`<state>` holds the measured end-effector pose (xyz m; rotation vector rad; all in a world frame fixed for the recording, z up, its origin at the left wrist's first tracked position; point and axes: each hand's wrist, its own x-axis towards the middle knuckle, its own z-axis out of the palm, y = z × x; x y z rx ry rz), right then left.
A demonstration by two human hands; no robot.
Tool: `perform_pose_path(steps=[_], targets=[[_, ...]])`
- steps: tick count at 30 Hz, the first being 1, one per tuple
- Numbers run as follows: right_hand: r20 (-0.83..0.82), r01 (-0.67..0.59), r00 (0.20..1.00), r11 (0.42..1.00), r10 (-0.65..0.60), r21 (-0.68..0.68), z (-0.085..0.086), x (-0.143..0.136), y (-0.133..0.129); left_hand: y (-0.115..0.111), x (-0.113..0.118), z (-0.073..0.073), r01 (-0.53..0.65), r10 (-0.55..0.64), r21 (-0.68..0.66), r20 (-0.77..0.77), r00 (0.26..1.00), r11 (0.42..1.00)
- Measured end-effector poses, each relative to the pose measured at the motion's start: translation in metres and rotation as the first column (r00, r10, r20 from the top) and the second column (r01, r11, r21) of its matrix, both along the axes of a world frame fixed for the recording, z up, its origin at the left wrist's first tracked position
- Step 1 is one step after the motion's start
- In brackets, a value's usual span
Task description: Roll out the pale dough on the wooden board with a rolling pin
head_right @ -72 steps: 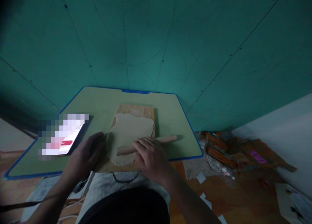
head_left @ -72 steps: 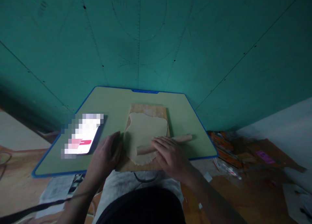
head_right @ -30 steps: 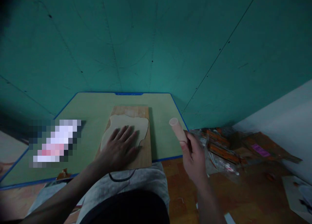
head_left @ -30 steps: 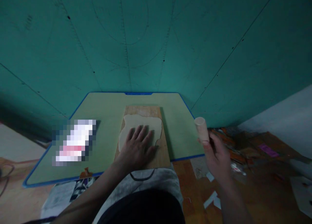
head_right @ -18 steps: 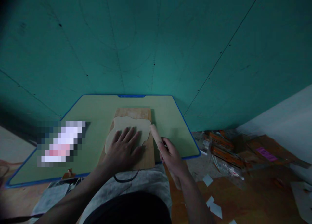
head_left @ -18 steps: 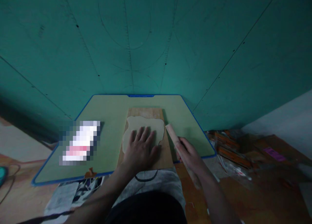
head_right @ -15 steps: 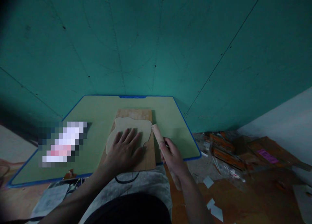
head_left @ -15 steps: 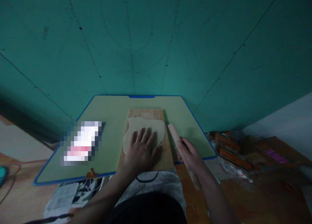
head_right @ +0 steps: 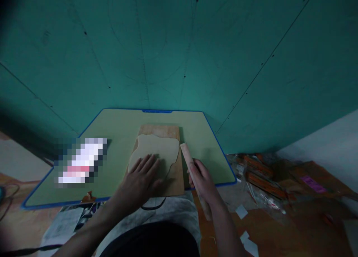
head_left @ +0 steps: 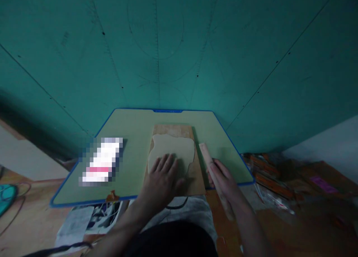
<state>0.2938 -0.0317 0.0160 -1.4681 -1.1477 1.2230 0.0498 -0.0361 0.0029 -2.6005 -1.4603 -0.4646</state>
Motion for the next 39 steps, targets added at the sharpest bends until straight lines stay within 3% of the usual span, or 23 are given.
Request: perform_pose_path(steps=[3,7,19,28,39], targets=[[-0.003,-0.002,1.0,1.0,0.002,0.017,0.002,-0.002,0.0,0.022,-0.012,-0.001,-0.129,0.126,0.051,0.056,0.99,0.99],[0.01,-0.024,1.0,0.999,0.023,0.033,0.003,-0.002,0.0,0.036,-0.007,0.001,-0.071,0.071,0.013,0.052,0.996,0.997],[-0.008,-0.053,0.999,0.997,0.053,-0.062,0.005,-0.007,0.007,0.029,0.002,0.005,-0.064,0.067,-0.077,0.038,0.997,0.995],[-0.003,-0.051,0.999,0.987,0.051,-0.15,-0.005,-0.005,0.008,0.027,0.007,0.004,-0.079,0.085,-0.089,0.06,0.995,0.993],[0.016,-0.044,0.999,0.988,0.047,-0.145,-0.001,-0.009,0.008,0.025,0.013,0.008,-0.111,0.119,-0.114,0.061,0.991,0.987]])
